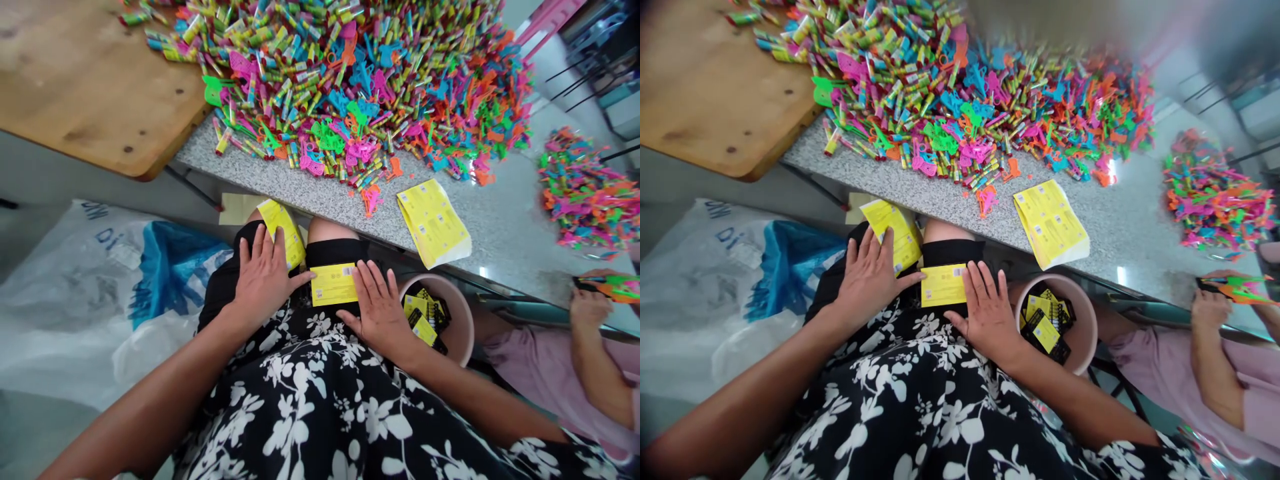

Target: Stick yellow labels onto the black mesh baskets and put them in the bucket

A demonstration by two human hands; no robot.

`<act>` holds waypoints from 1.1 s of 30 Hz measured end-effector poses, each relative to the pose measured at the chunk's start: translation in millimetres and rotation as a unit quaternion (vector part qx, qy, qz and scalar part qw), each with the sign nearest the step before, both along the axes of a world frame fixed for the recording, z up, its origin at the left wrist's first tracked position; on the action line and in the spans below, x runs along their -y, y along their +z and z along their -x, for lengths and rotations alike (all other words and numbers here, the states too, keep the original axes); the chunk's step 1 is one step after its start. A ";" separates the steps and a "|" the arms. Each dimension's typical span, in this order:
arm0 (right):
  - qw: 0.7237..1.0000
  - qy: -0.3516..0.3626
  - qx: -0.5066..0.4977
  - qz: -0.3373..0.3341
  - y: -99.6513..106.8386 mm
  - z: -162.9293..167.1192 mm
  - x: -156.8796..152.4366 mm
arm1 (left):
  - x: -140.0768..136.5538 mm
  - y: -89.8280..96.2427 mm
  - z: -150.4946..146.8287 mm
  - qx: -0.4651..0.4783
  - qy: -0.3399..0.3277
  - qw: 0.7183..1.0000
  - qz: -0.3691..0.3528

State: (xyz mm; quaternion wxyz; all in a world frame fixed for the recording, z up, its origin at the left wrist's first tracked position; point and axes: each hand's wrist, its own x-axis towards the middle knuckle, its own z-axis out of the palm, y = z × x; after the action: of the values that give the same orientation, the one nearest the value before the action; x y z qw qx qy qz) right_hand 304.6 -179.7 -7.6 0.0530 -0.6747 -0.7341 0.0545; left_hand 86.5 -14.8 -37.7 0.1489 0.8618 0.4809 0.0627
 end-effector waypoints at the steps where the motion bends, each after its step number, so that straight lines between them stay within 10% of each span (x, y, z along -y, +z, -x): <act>1: 1.000 -0.006 -0.006 -0.002 1.2 -0.7 -0.7 | 0.5 0.2 0.5 -0.001 -0.001 1.000 -0.002; 19: 0.999 0.040 -0.025 -0.014 4.6 -35.5 -29.5 | 2.3 2.7 11.5 0.001 -0.134 0.991 0.003; 24: 0.991 0.106 -0.084 -0.006 6.0 -43.9 -42.6 | -15.1 9.0 32.2 0.149 -0.044 0.985 0.071; 27: 0.988 0.071 -0.132 -0.022 10.2 -52.5 -19.2 | -23.6 17.7 49.5 0.314 0.112 0.933 0.137; 33: 0.960 -0.220 -0.159 -0.073 -21.7 -98.3 125.2 | -41.8 24.8 74.0 0.581 0.287 0.717 0.259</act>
State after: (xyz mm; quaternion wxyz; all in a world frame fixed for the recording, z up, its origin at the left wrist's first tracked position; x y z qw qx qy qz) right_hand 402.8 -304.9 -29.3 0.2290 -0.7965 -0.5517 0.0940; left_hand 12.5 27.1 -12.9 0.5908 0.4049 0.5215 0.4637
